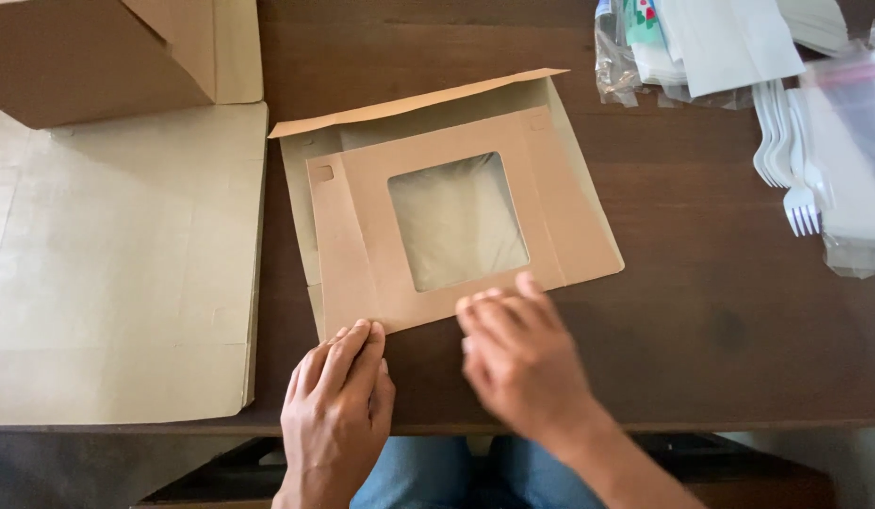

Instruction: The person assembles a flat cardboard box by folding and tucking its flaps into place. They work on a wooden table, folding the side flaps and securing them to form the box structure.

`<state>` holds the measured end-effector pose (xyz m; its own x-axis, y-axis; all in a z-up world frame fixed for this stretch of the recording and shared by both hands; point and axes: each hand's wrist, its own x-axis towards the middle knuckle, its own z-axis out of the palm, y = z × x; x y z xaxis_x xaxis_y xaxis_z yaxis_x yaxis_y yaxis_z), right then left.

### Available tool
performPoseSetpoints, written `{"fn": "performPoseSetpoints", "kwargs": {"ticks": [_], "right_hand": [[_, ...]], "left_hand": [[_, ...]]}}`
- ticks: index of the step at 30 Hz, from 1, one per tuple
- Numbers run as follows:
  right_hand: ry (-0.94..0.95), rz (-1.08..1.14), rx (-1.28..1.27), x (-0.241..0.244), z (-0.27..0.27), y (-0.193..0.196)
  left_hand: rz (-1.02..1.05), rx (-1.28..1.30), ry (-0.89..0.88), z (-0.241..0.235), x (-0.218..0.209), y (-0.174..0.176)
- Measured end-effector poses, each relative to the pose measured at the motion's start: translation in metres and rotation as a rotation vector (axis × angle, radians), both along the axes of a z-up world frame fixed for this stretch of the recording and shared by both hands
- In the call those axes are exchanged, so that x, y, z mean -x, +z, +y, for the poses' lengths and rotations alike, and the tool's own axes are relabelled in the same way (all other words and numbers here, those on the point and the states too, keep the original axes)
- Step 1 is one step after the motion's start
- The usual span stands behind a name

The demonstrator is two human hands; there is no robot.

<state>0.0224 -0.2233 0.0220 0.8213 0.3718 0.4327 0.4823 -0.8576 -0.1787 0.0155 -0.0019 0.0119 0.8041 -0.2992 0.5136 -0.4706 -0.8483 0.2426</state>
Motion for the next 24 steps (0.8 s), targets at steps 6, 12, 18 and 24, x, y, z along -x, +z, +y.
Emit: {"fn": "performPoseSetpoints", "kwargs": {"ticks": [6,12,18,24], "right_hand": [[0.168,0.02,-0.046,-0.002,0.053,-0.001],[0.15,-0.035,-0.021,0.001,0.057,-0.002],[0.064,0.039,0.033,0.002,0.029,-0.005],[-0.034,-0.053,0.098,0.002,-0.024,-0.008]], "left_hand": [[0.009,0.019,0.016,0.003,0.0,-0.006],[-0.01,0.055,0.03,0.004,0.001,-0.009],[-0.022,0.043,0.021,0.004,0.0,-0.005],[-0.018,-0.003,0.03,0.003,0.0,-0.006]]}}
